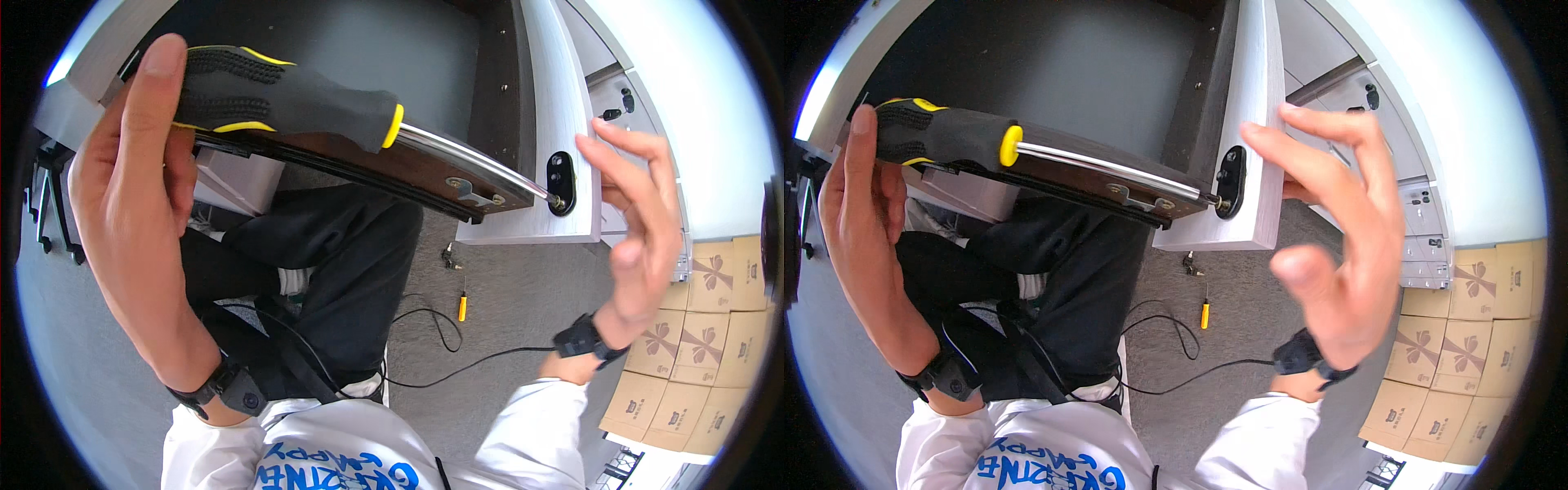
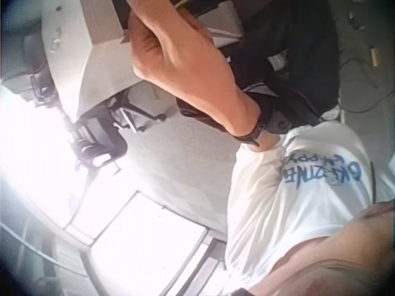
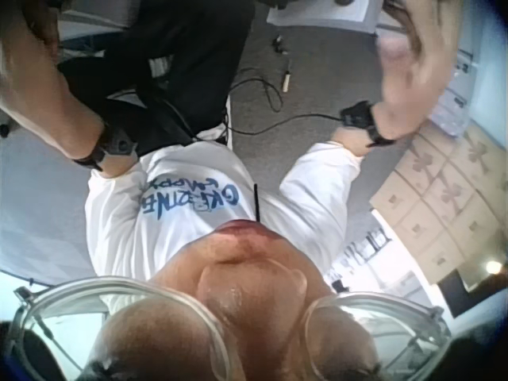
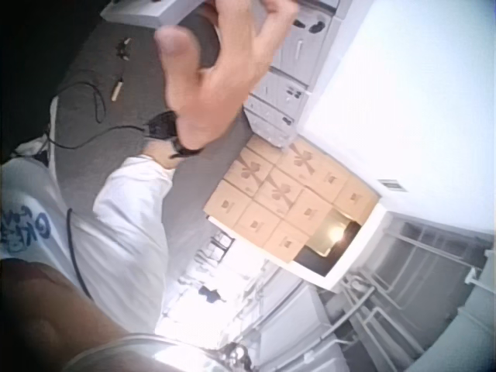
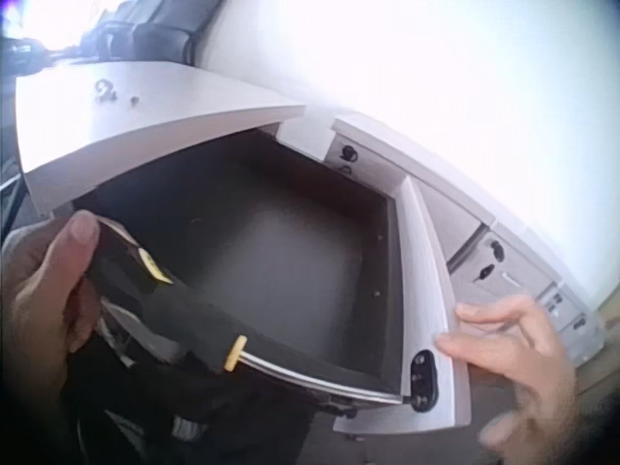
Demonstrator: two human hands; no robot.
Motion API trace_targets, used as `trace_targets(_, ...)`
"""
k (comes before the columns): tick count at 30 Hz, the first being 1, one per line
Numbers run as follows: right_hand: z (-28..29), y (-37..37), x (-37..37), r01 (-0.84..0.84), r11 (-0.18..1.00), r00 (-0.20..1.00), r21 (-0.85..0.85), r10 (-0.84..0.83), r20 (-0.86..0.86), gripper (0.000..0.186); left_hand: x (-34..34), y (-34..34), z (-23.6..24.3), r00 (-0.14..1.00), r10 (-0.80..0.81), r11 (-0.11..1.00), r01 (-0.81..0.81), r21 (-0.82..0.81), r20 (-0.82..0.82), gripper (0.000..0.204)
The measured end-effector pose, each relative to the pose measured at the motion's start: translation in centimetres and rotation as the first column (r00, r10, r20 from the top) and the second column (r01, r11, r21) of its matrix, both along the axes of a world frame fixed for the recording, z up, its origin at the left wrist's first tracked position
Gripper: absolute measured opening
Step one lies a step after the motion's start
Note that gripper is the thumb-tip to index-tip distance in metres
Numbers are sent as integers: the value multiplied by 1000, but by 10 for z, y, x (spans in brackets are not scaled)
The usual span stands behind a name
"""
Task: The person installs a black lock plate onto a white drawer front by hand, then uses a screwdriver to tighten two screws. The drawer is held open during the process.
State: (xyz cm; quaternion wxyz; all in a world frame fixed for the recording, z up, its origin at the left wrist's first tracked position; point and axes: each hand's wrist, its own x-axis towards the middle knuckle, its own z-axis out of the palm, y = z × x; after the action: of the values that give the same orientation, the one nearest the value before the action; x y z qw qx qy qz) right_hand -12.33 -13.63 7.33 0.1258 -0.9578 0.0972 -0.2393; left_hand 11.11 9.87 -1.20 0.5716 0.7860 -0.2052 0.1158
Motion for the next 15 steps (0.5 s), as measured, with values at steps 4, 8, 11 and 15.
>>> trace_targets(4, 38, -17, 36, -184, 983, 946, 19, 182, -269, 64, -1, -5, -3, 998, -23, 1000, 23, 13, -58, 53)
trace_targets(8, 46, -26, 60, -223, 973, 887, 57, 227, -403, 46, -2, -9, 3, 995, -2, 996, 11, 88, -99, 53)
trace_targets(11, 47, -24, 59, -163, 984, 881, 68, 176, -439, 44, -2, -9, 7, 991, -87, 988, 99, 121, -101, 51)
trace_targets(15, 45, -26, 56, -239, 970, 903, 38, 236, -358, 24, -4, -10, 8, 993, -82, 989, 92, 118, -86, 49)
